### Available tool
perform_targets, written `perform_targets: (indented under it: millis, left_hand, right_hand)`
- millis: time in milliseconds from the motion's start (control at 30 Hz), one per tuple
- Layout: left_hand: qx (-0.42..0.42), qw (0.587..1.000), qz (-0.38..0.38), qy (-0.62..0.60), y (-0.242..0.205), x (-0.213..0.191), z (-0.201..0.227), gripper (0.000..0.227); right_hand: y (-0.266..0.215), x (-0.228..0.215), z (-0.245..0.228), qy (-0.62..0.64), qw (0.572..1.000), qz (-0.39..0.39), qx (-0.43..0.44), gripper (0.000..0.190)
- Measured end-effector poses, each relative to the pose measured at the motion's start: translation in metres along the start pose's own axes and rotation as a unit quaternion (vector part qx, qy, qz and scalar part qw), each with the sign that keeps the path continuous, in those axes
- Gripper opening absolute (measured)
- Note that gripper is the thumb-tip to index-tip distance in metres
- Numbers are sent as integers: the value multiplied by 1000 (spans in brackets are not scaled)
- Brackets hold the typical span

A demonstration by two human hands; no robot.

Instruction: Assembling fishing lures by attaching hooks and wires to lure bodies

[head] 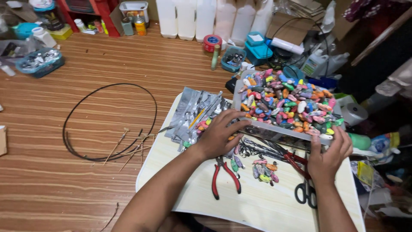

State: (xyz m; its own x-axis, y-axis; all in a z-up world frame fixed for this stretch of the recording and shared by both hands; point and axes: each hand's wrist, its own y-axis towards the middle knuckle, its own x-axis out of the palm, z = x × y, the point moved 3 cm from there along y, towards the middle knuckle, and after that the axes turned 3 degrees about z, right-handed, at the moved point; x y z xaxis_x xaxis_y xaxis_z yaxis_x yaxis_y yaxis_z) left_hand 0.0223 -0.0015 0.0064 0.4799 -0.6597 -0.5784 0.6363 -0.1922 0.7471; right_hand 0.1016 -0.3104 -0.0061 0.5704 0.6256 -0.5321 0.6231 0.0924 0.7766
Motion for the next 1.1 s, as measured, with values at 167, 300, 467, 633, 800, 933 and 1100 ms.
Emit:
perform_targets:
  millis: [167,300,467,633,800,933,1100]
  left_hand:
    - [2,1000,13,-12,2,-2,3,47]
    - [11,999,49,3,2,5,-2,43]
    - [7,999,46,-4,1,9,-5,43]
    - [5,999,45,-1,1,8,-3,43]
    - [-7,999,50,-12,5,3,1,39]
    - [-14,998,60,-8,8,2,4,37]
    - [-30,998,64,-3,23,-3,6,27]
  right_hand:
    - [-1,2,4,-4,1000,-6,18,55]
    - [-10,19,35,29,997,69,-31,59]
    - [-8,13,26,39,998,55,2,56]
    - [-8,13,25,40,998,52,14,57]
    - [-7,12,23,38,998,42,31,59]
    - [-8,12,24,39,998,42,31,60]
    - [-8,14,25,37,998,41,40,59]
